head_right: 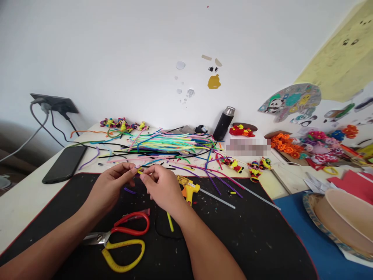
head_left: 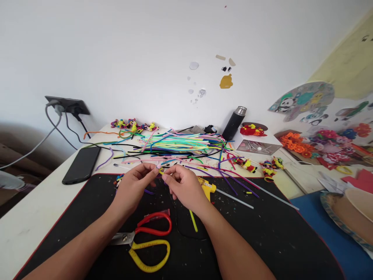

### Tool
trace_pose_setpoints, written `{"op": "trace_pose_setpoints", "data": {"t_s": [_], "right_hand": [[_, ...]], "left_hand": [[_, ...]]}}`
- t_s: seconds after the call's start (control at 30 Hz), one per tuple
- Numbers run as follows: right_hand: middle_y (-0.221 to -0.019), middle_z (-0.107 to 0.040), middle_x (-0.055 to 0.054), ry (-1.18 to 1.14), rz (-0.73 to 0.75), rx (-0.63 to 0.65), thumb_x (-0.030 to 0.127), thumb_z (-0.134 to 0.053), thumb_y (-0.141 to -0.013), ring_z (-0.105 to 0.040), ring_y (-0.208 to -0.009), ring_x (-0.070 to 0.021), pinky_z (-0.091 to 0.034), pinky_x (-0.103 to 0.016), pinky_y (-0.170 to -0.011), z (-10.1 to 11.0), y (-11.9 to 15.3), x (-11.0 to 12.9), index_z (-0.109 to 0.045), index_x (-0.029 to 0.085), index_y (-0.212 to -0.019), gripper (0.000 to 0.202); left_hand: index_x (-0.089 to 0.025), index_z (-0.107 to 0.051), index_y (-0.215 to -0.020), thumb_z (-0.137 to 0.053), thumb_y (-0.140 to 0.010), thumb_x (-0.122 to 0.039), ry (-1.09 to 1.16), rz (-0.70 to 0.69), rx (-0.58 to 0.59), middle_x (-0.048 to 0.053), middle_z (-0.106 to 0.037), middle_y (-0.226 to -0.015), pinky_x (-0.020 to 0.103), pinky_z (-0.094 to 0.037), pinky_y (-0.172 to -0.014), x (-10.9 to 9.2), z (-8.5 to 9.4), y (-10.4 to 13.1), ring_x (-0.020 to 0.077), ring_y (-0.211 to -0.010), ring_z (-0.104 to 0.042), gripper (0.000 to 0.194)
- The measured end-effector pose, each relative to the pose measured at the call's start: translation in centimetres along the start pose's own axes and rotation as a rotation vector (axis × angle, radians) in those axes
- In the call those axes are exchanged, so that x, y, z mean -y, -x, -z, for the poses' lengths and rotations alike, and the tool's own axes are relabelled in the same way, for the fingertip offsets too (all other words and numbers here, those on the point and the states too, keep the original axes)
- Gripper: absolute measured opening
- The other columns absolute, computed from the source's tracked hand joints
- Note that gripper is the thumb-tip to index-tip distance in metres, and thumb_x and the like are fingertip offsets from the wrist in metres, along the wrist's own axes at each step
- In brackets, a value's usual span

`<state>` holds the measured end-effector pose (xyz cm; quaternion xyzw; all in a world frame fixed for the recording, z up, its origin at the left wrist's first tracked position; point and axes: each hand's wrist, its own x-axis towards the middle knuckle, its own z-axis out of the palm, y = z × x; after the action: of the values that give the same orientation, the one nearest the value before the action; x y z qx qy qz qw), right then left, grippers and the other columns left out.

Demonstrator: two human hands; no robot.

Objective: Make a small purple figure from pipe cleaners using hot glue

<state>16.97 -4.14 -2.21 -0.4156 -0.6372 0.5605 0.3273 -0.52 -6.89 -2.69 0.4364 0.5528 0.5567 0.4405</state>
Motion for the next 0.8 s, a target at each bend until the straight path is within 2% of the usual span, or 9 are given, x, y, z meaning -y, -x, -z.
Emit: {"op": "trace_pose_setpoints", "data": {"t_s": [0.23,0.37,0.6,0.8], "right_hand": [[-0.065,-0.062,0.003,0.348,0.148,-0.139,0.034,-0.065,-0.098,-0.055,-0.058,-0.0147,-0.032,-0.026,-0.054,0.36,0.10,0.39,-0.067,0.024,-0.091,0.012],[-0.065,-0.061,0.003,0.287,0.131,-0.152,0.036,-0.064,-0.097,-0.055,-0.056,-0.0153,-0.033,-0.026,-0.053,0.49,0.04,0.33,-0.068,0.025,-0.092,0.013],[-0.064,-0.060,0.003,0.189,0.092,-0.143,0.039,-0.063,-0.097,-0.052,-0.052,-0.0143,-0.035,-0.025,-0.049,0.62,-0.04,0.31,-0.066,0.025,-0.090,0.016],[-0.063,-0.059,0.004,0.173,0.077,-0.143,0.040,-0.063,-0.097,-0.053,-0.050,-0.0136,-0.036,-0.025,-0.049,0.74,-0.09,0.33,-0.065,0.024,-0.088,0.018]], "left_hand": [[-0.020,-0.075,-0.085,-0.087,-0.076,-0.050,0.016,0.000,0.042,0.002,-0.071,-0.078,0.026,-0.049,-0.063,0.32,0.19,-0.43,0.0152,-0.062,-0.061,0.033],[-0.019,-0.075,-0.084,-0.090,-0.071,-0.050,0.100,0.041,0.065,0.003,-0.073,-0.081,0.028,-0.053,-0.066,0.30,-0.01,-0.50,0.0164,-0.064,-0.066,0.037],[-0.017,-0.076,-0.077,-0.099,-0.057,-0.047,0.251,0.150,0.058,0.001,-0.071,-0.074,0.026,-0.054,-0.062,-0.23,-0.53,-0.36,0.0140,-0.061,-0.065,0.043],[-0.017,-0.078,-0.077,-0.102,-0.054,-0.044,0.279,0.162,0.080,0.001,-0.073,-0.075,0.022,-0.053,-0.059,-0.57,-0.46,-0.21,0.0121,-0.059,-0.065,0.042]]}}
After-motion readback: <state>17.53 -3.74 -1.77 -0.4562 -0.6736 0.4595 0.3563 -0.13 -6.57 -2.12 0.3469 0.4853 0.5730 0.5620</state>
